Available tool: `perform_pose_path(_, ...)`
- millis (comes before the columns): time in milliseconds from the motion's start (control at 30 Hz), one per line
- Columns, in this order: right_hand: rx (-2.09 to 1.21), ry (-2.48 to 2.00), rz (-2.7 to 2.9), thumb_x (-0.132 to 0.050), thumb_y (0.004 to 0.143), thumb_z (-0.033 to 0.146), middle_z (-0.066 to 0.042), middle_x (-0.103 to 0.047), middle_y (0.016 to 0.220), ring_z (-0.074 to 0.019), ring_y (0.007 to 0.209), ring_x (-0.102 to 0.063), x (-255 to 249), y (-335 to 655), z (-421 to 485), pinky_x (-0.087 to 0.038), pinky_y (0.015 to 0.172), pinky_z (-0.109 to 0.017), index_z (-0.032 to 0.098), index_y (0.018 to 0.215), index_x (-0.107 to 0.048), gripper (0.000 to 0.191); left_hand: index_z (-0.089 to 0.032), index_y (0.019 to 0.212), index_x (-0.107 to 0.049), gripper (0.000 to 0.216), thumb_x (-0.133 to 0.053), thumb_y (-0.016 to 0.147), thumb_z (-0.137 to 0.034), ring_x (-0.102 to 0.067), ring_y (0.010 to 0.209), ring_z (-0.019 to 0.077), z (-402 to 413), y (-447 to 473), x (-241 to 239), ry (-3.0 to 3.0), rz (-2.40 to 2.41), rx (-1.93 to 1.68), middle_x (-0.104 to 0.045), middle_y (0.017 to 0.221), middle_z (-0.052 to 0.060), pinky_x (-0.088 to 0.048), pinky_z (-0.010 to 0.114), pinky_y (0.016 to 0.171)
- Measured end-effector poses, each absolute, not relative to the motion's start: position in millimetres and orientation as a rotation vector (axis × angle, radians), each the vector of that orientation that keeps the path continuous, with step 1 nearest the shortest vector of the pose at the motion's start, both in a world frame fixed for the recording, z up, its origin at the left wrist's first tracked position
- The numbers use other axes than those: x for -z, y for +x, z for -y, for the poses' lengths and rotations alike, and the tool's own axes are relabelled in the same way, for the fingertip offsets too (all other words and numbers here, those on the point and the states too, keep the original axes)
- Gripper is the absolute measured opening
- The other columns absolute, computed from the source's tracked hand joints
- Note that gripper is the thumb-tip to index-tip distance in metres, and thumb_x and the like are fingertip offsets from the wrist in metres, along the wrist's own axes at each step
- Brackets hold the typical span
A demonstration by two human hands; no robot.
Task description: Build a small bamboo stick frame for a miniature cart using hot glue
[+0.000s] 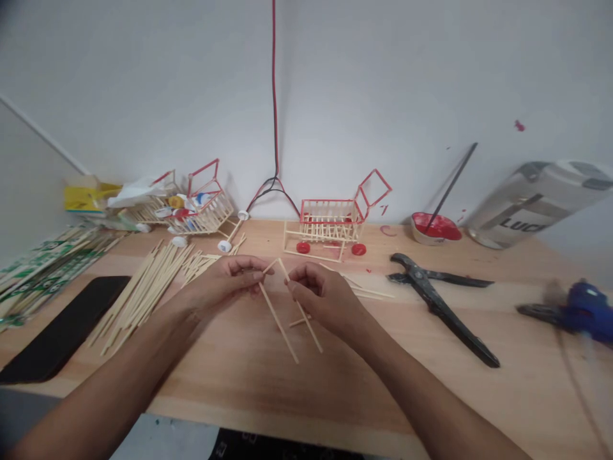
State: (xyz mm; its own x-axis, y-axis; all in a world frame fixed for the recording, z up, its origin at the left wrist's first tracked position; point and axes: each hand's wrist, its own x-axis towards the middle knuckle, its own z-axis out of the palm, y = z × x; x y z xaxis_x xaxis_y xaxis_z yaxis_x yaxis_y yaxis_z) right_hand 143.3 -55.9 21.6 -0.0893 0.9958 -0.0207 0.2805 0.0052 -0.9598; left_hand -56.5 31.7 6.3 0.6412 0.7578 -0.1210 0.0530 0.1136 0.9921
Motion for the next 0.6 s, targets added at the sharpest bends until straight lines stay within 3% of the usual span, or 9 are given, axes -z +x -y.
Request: perform_pose_path(600, -1.102, -1.375, 1.518, -0.054, 0.083, 0.030, 0.006, -0.044, 0.059, -0.0059, 0.047, -0.033, -15.9, 147.2, 53.8, -0.028, 0.047, -0.022, 0.018, 0.084, -0.054, 0.012, -0.016, 0.093, -0.071, 0.020, -0.070, 0.075, -0.025, -0.055, 0.061, 0.0063, -29.2, -55.9, -10.6, 1.376, -0.754, -0.610, -0.066, 0.079, 0.002, -0.042, 0.020, 0.061)
